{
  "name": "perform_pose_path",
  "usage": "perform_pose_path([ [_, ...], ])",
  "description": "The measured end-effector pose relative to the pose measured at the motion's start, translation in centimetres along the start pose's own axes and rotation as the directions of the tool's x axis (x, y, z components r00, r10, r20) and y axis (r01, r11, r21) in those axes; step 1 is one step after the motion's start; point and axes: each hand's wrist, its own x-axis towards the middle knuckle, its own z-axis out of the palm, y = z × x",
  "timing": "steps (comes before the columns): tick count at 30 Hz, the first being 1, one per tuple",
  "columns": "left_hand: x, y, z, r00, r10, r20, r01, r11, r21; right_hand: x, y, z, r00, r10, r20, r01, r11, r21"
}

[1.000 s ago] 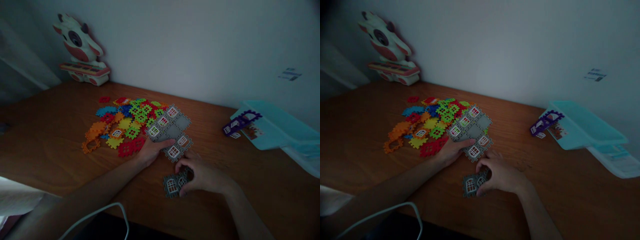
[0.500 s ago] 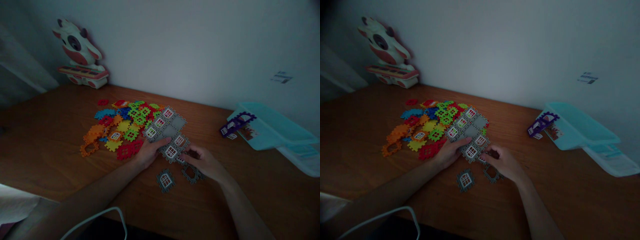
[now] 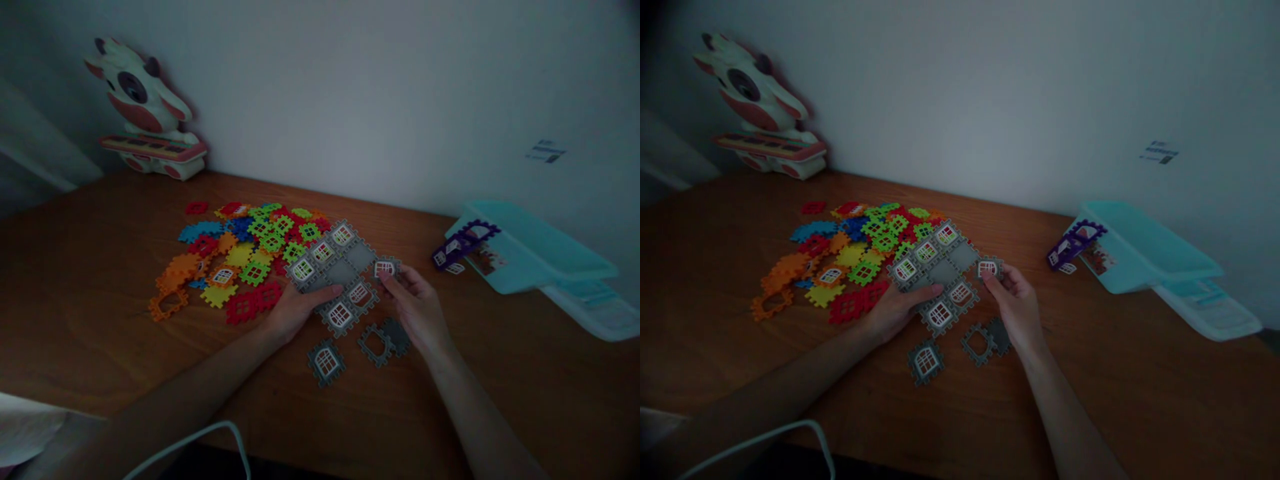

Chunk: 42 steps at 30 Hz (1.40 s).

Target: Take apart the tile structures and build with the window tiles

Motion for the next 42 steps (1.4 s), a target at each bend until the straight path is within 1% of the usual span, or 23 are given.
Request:
perform_pose_path([
  [4, 0.0, 0.0, 0.0, 1.000, 0.005, -0.011, -0.005, 1.000, 0.008, -0.2, 0.0, 0.2, 1.000, 0.015, -0.004, -0.014, 0.997, 0.071],
  [9, 0.0, 0.0, 0.0, 1.000, 0.017, -0.008, -0.017, 1.000, 0.026, -0.1, 0.2, 0.1, 0.997, 0.075, -0.005, -0.074, 0.989, 0.125],
  [14, 0.0, -0.1, 0.0, 1.000, 0.031, 0.006, -0.031, 0.999, 0.023, 0.1, 0.2, 0.1, 0.991, 0.128, -0.047, -0.115, 0.968, 0.224],
  [17, 0.0, -0.1, 0.0, 0.999, 0.031, 0.016, -0.032, 0.999, 0.037, 0.1, 0.0, 0.1, 0.988, 0.149, -0.028, -0.136, 0.955, 0.264],
  [23, -0.2, -0.1, 0.1, 0.999, 0.028, 0.019, -0.028, 0.999, 0.046, -0.3, -0.2, 0.5, 0.988, 0.139, 0.063, -0.149, 0.961, 0.232],
  [29, -0.1, 0.0, 0.2, 0.999, 0.031, 0.036, -0.032, 0.999, 0.033, -0.7, -0.2, 1.1, 0.989, 0.106, 0.101, -0.123, 0.976, 0.180],
  [35, 0.0, -0.2, 0.0, 0.999, 0.025, 0.039, -0.026, 0.999, 0.045, -0.9, -0.2, 1.1, 0.991, 0.085, 0.104, -0.101, 0.980, 0.168],
  [40, 0.0, -0.2, 0.0, 0.999, 0.033, 0.034, -0.035, 0.998, 0.047, -0.7, 0.0, 0.7, 0.995, 0.031, 0.099, -0.041, 0.994, 0.103],
  [42, 0.0, -0.2, -0.1, 1.000, 0.018, 0.026, -0.019, 0.999, 0.050, -0.7, 0.0, 0.7, 0.995, 0.030, 0.095, -0.039, 0.995, 0.095],
])
